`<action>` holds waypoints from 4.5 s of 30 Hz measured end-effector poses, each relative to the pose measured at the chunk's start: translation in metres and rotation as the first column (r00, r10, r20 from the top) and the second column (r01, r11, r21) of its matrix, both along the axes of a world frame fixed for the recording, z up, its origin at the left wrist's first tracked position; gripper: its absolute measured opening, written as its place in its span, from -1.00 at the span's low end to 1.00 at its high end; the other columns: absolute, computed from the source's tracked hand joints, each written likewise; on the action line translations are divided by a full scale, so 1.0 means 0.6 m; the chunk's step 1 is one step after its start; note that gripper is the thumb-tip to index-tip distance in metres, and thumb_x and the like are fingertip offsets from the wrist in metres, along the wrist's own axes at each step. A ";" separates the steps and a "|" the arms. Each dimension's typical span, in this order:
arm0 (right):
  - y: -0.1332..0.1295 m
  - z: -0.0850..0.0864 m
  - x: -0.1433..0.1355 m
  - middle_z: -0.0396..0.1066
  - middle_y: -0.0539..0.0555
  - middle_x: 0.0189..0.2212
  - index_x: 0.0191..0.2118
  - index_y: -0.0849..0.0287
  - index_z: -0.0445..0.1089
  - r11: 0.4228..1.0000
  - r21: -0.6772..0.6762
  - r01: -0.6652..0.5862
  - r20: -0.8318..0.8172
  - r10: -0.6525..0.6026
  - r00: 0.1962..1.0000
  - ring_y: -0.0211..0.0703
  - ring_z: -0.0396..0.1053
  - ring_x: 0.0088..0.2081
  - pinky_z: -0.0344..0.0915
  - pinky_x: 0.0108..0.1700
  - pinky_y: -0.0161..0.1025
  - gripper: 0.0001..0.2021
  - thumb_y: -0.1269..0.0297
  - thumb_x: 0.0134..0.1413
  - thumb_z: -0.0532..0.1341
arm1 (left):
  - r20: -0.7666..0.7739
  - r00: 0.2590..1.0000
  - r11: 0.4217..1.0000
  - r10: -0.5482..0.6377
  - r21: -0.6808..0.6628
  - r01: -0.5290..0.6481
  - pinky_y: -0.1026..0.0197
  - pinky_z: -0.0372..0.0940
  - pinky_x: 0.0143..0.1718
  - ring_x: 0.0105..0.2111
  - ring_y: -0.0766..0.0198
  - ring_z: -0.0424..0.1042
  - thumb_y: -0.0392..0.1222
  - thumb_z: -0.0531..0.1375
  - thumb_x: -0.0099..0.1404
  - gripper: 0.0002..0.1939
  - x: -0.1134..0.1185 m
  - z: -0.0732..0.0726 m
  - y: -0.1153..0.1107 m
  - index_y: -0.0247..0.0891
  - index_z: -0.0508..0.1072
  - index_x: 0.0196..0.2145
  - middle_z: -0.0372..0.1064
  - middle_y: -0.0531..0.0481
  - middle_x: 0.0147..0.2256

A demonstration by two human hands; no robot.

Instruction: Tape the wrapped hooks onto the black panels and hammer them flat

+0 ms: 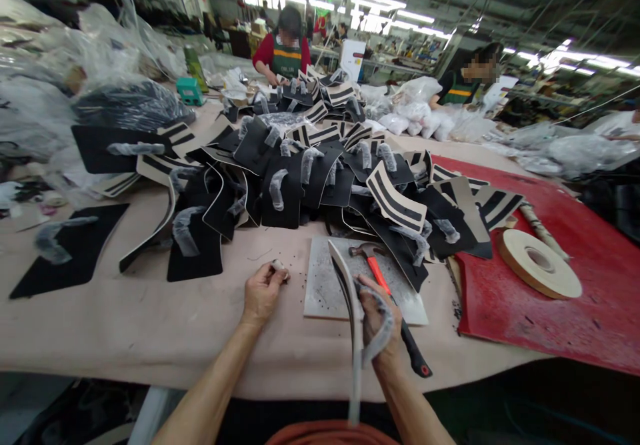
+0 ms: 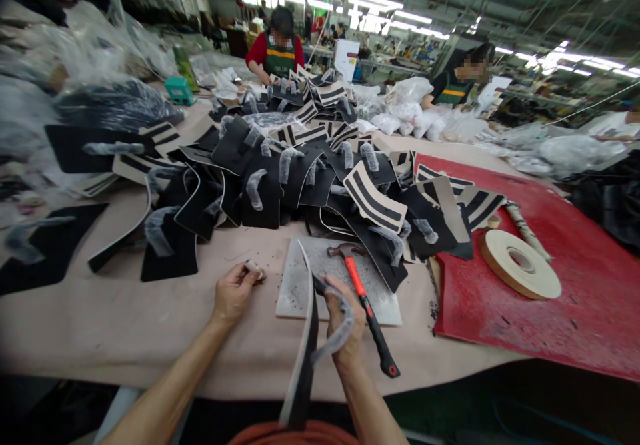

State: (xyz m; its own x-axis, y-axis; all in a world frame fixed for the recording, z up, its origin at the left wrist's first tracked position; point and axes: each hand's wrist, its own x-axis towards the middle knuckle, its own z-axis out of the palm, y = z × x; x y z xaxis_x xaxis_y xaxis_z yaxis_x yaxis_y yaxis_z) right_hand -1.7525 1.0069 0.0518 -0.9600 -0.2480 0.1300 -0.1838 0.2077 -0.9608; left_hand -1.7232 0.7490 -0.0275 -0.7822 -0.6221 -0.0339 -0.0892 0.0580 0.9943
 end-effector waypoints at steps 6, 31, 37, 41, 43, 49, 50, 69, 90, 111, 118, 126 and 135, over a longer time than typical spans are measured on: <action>-0.037 -0.033 0.001 0.42 0.24 0.11 0.22 0.11 0.37 0.873 0.456 -0.172 -0.522 0.419 0.743 0.05 0.41 0.11 0.45 0.08 0.04 -0.59 0.43 0.33 0.04 | -0.056 0.994 0.980 0.092 0.185 -0.080 0.16 0.51 -0.22 -0.35 0.18 0.58 0.05 0.32 0.15 -0.64 -0.004 0.022 0.000 -0.31 0.52 -0.26 0.58 -0.08 -0.35; -0.052 -0.055 0.014 0.43 0.25 0.07 0.11 0.26 0.38 0.845 0.516 -0.139 -0.478 0.419 0.772 0.03 0.36 0.09 0.45 0.06 0.05 -0.66 0.42 0.38 -0.04 | -0.095 0.957 0.961 -0.275 -0.005 0.276 0.24 0.45 -0.09 -0.22 0.24 0.58 -0.12 0.28 0.29 -0.83 -0.031 0.049 0.087 -0.23 0.56 -0.20 0.62 -0.03 -0.23; -0.051 -0.061 0.013 0.42 0.23 0.08 0.11 0.27 0.38 0.842 0.519 -0.147 -0.457 0.419 0.785 0.02 0.34 0.10 0.42 0.09 0.03 -0.66 0.47 0.35 -0.02 | -0.079 0.957 0.958 -0.278 -0.102 0.269 0.26 0.45 -0.12 -0.24 0.25 0.58 -0.14 0.26 0.30 -0.85 -0.033 0.056 0.091 -0.22 0.56 -0.21 0.62 -0.02 -0.24; -0.046 -0.057 0.013 0.38 0.23 0.12 0.14 0.29 0.35 0.803 0.569 -0.175 -0.435 0.475 0.765 0.01 0.30 0.14 0.39 0.14 0.01 -0.57 0.59 0.23 -0.02 | -0.080 0.957 0.952 -0.280 -0.149 0.266 0.26 0.44 -0.12 -0.25 0.26 0.58 -0.14 0.24 0.31 -0.86 -0.031 0.053 0.091 -0.21 0.54 -0.22 0.61 -0.01 -0.25; -0.031 -0.045 0.011 0.32 0.23 0.18 0.19 0.27 0.32 0.764 0.623 -0.170 -0.407 0.502 0.763 0.02 0.25 0.19 0.36 0.17 0.02 -0.48 0.64 0.15 -0.03 | -0.080 0.954 0.948 -0.289 -0.161 0.274 0.27 0.44 -0.13 -0.25 0.27 0.58 -0.13 0.24 0.32 -0.86 -0.030 0.050 0.091 -0.21 0.54 -0.22 0.61 -0.01 -0.25; 0.073 0.010 -0.028 0.30 0.30 0.12 0.15 0.31 0.31 0.594 0.785 0.177 -0.362 0.208 0.909 0.15 0.28 0.07 0.32 0.10 0.07 -0.61 0.49 0.21 0.08 | -0.099 0.946 0.920 -0.309 -0.284 0.271 0.29 0.43 -0.17 -0.28 0.28 0.58 -0.13 0.22 0.33 -0.86 -0.029 0.045 0.093 -0.21 0.53 -0.23 0.60 -0.01 -0.28; 0.090 0.018 -0.037 0.32 0.32 0.05 0.12 0.33 0.31 0.514 0.832 0.206 -0.326 0.153 0.933 0.18 0.30 0.03 0.32 0.05 0.05 -0.65 0.41 0.23 0.13 | -0.103 0.944 0.911 -0.314 -0.313 0.269 0.29 0.43 -0.18 -0.28 0.28 0.58 -0.14 0.21 0.33 -0.87 -0.029 0.046 0.093 -0.21 0.52 -0.23 0.60 -0.01 -0.29; 0.031 0.133 -0.074 0.06 -0.10 -0.51 -0.20 0.13 0.15 0.913 0.303 -0.272 0.636 0.019 0.771 -0.30 -0.07 -0.63 -0.02 -0.58 -0.30 -0.79 0.18 0.23 -0.13 | -0.106 0.911 0.797 -0.398 -0.531 0.286 0.26 0.40 -0.24 -0.35 0.28 0.54 -0.20 0.14 0.36 -0.88 -0.031 0.049 0.095 -0.21 0.47 -0.28 0.56 -0.02 -0.34; 0.035 0.189 -0.017 0.27 0.01 -0.62 -0.32 0.13 0.20 0.415 0.907 -0.073 -0.138 0.456 0.879 -0.24 0.05 -0.66 -0.27 -0.49 -0.19 -0.70 0.16 0.41 -0.12 | -0.106 0.905 0.731 -0.413 -0.630 0.260 0.29 0.36 -0.34 -0.44 0.28 0.50 -0.24 0.16 0.33 -0.89 -0.033 0.040 0.093 -0.22 0.50 -0.31 0.52 -0.02 -0.44; 0.058 0.157 -0.035 0.32 0.03 -0.57 -0.29 0.14 0.27 0.475 0.864 -0.167 0.007 0.321 0.947 -0.18 0.15 -0.58 -0.20 -0.45 -0.20 -0.64 0.06 0.40 -0.10 | -0.070 0.900 0.701 -0.431 -0.653 0.285 0.28 0.35 -0.33 -0.43 0.28 0.49 -0.22 0.15 0.35 -0.87 -0.036 0.049 0.092 -0.22 0.49 -0.32 0.51 -0.01 -0.44; 0.089 0.064 -0.087 0.36 0.09 -0.44 -0.22 0.22 0.37 0.468 0.880 -0.077 0.014 0.137 0.991 -0.11 0.28 -0.45 0.10 -0.40 -0.21 -0.66 0.18 0.38 -0.08 | -0.069 0.882 0.721 -0.466 -0.608 0.333 0.25 0.39 -0.25 -0.36 0.25 0.53 -0.21 0.17 0.35 -0.90 -0.038 0.050 0.088 -0.22 0.49 -0.24 0.55 -0.04 -0.35; -0.018 0.025 0.005 0.31 0.18 -0.04 0.11 0.16 0.30 0.499 0.853 -0.155 -0.254 0.655 0.711 0.00 0.25 -0.12 0.24 -0.12 -0.10 -0.57 0.56 0.12 0.11 | -0.033 0.881 0.743 -0.472 -0.553 0.377 0.25 0.38 -0.21 -0.32 0.26 0.53 -0.21 0.17 0.34 -0.89 -0.040 0.063 0.088 -0.20 0.51 -0.28 0.56 -0.02 -0.33; -0.054 -0.015 0.023 0.31 0.21 -0.08 -0.06 0.20 0.42 0.450 0.880 -0.149 -0.184 0.614 0.767 0.06 0.19 -0.08 0.23 -0.10 -0.08 -0.70 0.55 0.11 0.12 | -0.053 0.914 0.854 -0.403 -0.382 0.354 0.28 0.32 -0.27 -0.39 0.30 0.44 -0.20 0.17 0.26 -0.89 -0.042 0.085 0.104 -0.23 0.49 -0.37 0.48 0.02 -0.42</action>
State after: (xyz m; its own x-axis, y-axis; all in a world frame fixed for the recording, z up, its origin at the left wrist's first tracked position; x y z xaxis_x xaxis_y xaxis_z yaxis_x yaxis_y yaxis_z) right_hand -1.7387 0.9743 0.0428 -0.6186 -0.7856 0.0154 -0.7713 0.6033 -0.2029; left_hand -1.7483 0.8117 0.0237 -0.9417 -0.2273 0.2480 0.1371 0.4138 0.9000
